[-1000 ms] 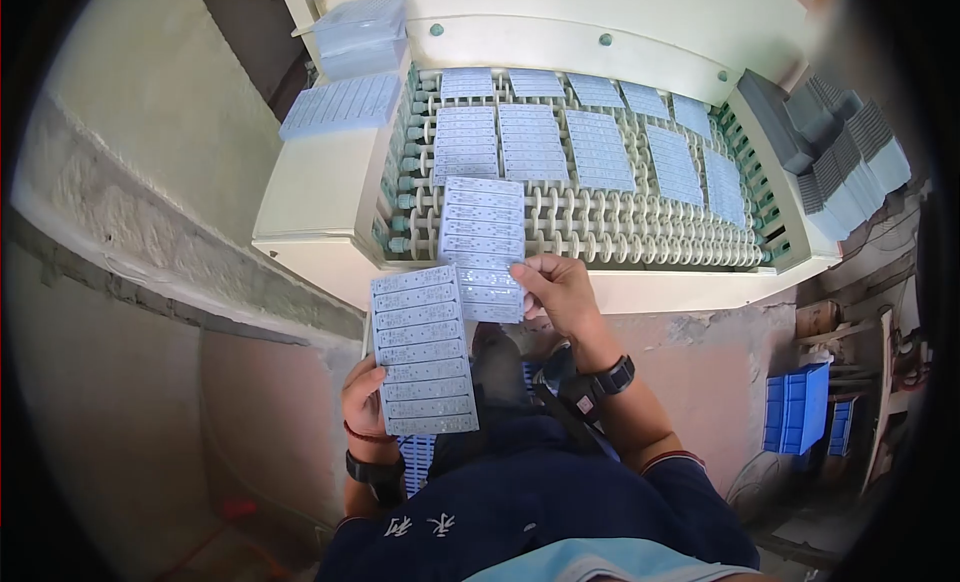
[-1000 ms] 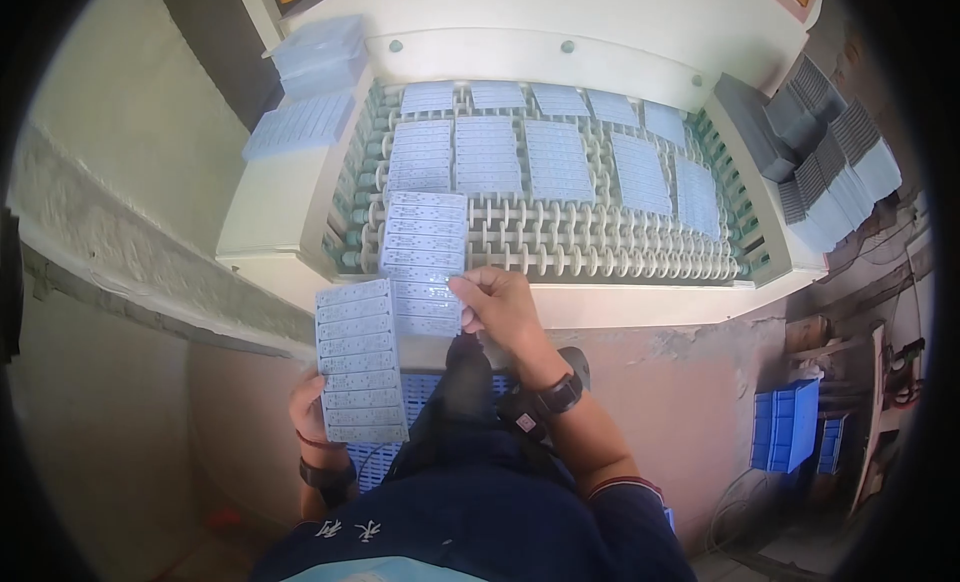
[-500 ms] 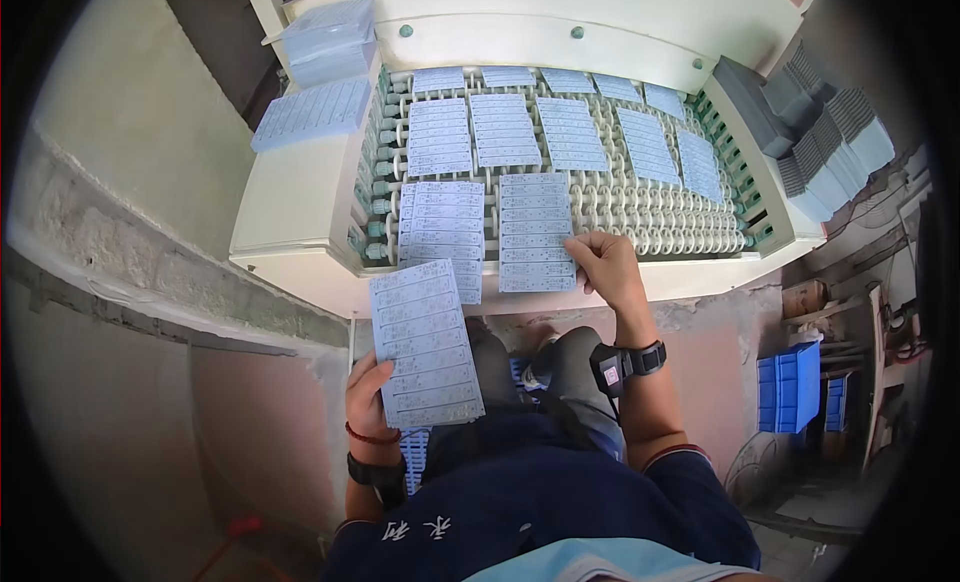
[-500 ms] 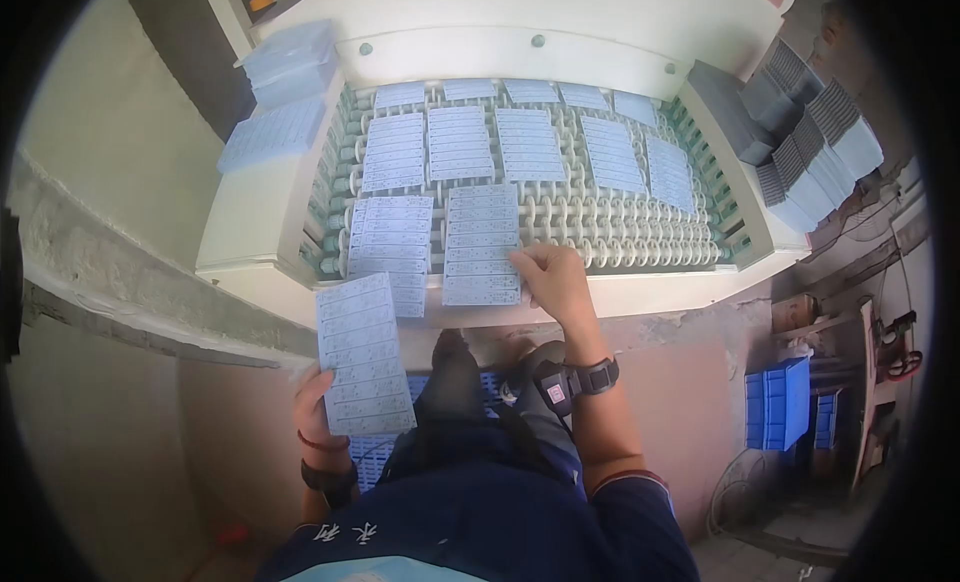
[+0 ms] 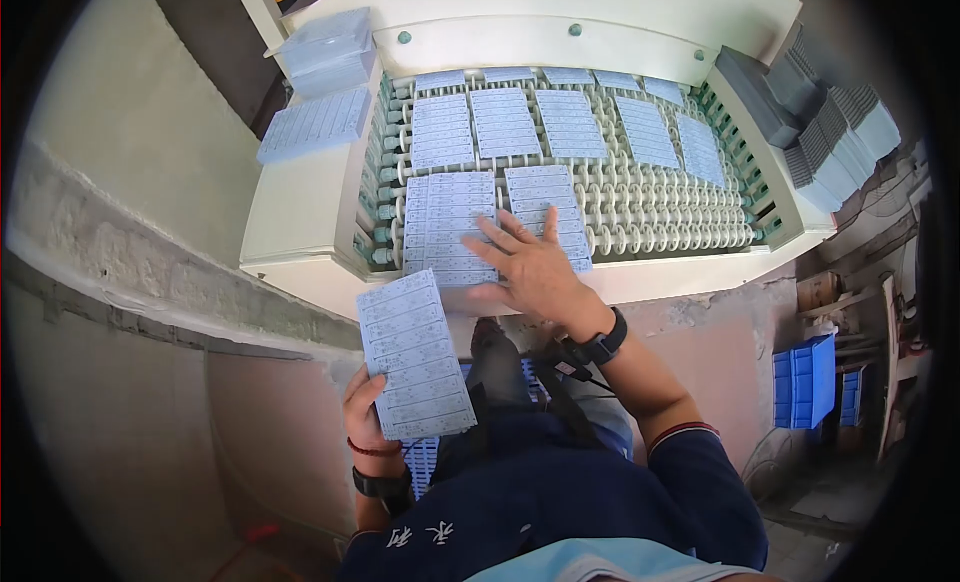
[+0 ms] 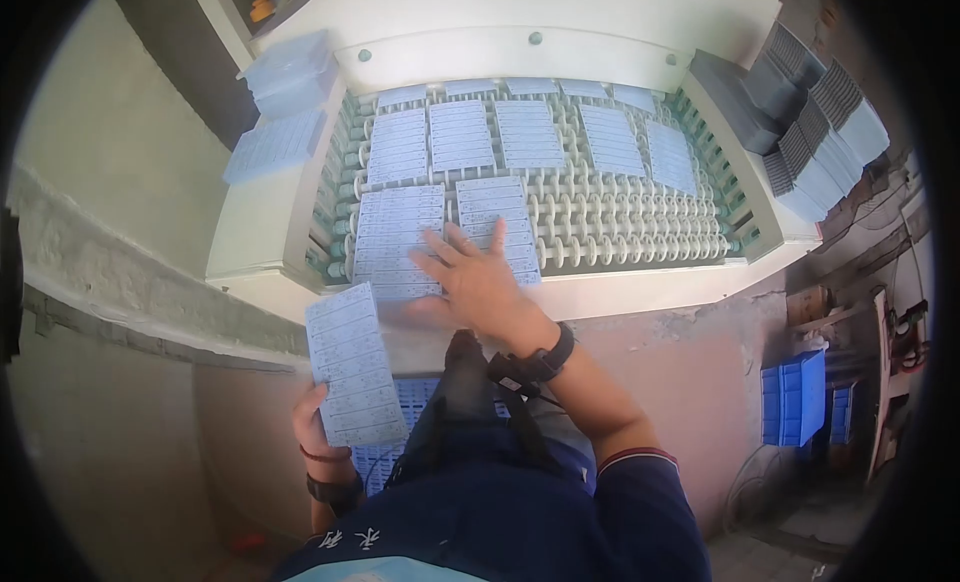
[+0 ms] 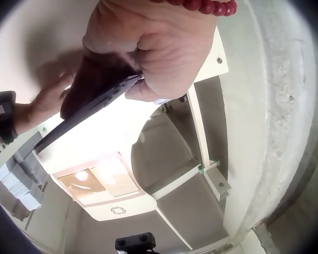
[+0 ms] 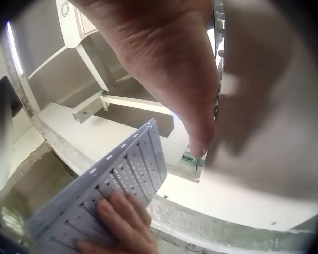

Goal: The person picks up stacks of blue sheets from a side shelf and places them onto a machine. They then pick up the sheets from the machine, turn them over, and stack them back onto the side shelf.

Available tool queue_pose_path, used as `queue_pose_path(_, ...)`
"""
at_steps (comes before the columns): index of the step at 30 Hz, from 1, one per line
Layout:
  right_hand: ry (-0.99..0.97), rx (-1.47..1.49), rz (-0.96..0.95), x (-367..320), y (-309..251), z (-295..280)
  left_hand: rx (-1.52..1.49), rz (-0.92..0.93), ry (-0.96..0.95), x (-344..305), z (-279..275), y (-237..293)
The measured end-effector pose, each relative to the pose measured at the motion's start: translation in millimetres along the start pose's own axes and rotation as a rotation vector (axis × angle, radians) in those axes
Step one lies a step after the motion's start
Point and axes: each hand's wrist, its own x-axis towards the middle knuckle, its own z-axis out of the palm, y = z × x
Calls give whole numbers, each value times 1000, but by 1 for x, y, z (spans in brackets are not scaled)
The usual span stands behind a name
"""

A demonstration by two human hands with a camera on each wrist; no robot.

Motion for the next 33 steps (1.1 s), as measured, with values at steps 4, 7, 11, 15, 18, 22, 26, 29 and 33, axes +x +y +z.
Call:
queue_pose_path(4, -64, -100, 82, -21, 25, -17, -7, -11, 9, 0, 1, 1)
queue_pose_path(7, -75, -114, 128, -37, 44, -28, -14, -16, 8, 2, -1, -4)
queue_pose_path(11, -77, -101, 97, -41, 64, -33, 5, -42, -98, 7, 3, -7)
queue_pose_path(15, -70, -23, 13, -37, 69, -39, -10, -72, -69, 10, 14, -15)
queue_pose_path(18, 34, 0, 38, -41, 55, -56, 23, -57, -78, 11, 22, -16)
queue_pose_path(22, 252, 401, 194, -64, 35, -63, 83, -35, -117, 21, 41, -28)
queue_pose_path(26, -58, 1376, 636, -87, 12, -34, 118, -43, -174, 43, 64, -48)
queue_pose_path(29, -4, 1445, 747, -96, 28, -34, 142, -69, -169, 53, 81, -59)
queue_pose_path(33, 241, 1331, 787, -108, 72, -64, 145, -155, -170, 60, 94, -62)
